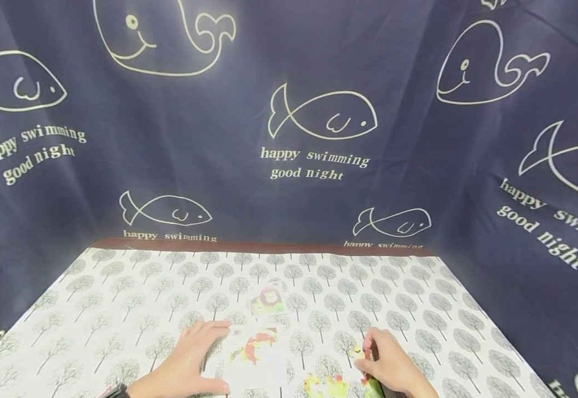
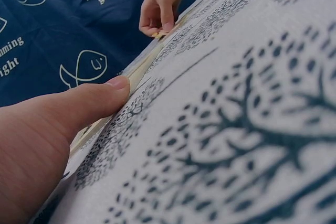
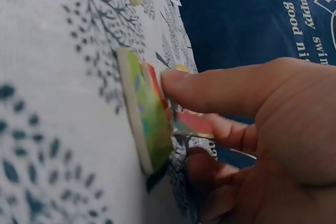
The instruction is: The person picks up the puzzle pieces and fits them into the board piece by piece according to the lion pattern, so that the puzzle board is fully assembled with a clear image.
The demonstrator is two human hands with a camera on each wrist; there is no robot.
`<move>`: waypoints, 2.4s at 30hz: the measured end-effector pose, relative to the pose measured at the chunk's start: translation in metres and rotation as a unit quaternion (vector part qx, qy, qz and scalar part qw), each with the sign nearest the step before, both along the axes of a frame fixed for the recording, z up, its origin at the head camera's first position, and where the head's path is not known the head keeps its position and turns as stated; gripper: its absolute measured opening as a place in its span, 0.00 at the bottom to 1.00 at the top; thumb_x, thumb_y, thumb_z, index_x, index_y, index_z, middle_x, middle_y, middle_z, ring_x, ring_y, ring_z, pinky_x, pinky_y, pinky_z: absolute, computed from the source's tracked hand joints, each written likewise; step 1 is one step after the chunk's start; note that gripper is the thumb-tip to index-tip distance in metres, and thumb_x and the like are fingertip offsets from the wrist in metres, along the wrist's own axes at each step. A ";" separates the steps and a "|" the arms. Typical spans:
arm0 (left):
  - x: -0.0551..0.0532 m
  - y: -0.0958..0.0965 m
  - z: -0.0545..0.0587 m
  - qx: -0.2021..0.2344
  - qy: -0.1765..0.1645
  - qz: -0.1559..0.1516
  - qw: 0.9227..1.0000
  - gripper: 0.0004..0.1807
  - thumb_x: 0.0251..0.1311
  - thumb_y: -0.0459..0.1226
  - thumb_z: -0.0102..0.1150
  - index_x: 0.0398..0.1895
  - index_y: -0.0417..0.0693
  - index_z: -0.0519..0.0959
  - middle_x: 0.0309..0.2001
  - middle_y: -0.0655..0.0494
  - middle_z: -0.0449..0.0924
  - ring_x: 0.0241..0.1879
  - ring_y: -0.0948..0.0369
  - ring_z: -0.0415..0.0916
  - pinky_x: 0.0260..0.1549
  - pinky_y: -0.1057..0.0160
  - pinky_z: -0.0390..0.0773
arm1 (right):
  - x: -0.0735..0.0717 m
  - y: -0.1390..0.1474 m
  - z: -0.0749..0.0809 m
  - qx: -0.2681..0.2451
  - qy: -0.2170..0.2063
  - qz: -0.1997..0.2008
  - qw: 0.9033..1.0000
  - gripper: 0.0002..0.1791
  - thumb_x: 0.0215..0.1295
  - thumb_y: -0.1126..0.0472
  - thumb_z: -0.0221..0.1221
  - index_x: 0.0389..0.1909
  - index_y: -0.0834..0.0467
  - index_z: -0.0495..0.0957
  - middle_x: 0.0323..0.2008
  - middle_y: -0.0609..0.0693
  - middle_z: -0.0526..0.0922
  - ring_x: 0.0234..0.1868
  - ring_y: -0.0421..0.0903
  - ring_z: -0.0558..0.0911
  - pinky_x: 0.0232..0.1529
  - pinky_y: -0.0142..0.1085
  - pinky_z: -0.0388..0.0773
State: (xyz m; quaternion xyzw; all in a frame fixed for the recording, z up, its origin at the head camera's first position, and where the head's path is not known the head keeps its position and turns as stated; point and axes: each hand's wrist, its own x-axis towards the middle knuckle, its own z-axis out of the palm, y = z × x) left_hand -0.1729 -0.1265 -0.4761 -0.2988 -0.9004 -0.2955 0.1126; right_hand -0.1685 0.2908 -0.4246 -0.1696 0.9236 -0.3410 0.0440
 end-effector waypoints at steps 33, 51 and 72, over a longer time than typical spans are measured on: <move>0.000 0.000 0.001 -0.007 -0.036 0.006 0.999 0.51 0.39 0.74 0.59 0.63 0.54 0.69 0.66 0.64 0.65 0.62 0.63 0.60 0.55 0.46 0.58 | -0.020 -0.095 0.007 -0.146 -0.061 0.073 0.985 0.09 0.64 0.59 0.60 0.36 0.62 0.74 0.24 0.44 0.75 0.21 0.33 0.74 0.22 0.30 0.74; 0.003 0.001 0.003 -0.010 -0.017 0.011 1.000 0.51 0.38 0.73 0.60 0.61 0.50 0.71 0.64 0.61 0.67 0.62 0.60 0.61 0.56 0.47 0.58 | -0.021 -0.127 -0.002 -0.140 -0.036 0.106 0.984 0.07 0.63 0.62 0.60 0.36 0.62 0.77 0.25 0.46 0.75 0.19 0.29 0.67 0.20 0.25 0.66; 0.002 0.001 0.002 -0.008 -0.012 0.014 1.000 0.51 0.38 0.74 0.60 0.61 0.51 0.71 0.64 0.62 0.67 0.62 0.61 0.61 0.55 0.48 0.58 | -0.020 -0.158 -0.003 -0.067 0.042 0.037 0.996 0.04 0.55 0.61 0.66 0.29 0.57 0.81 0.17 0.41 0.71 0.17 0.30 0.63 0.21 0.26 0.62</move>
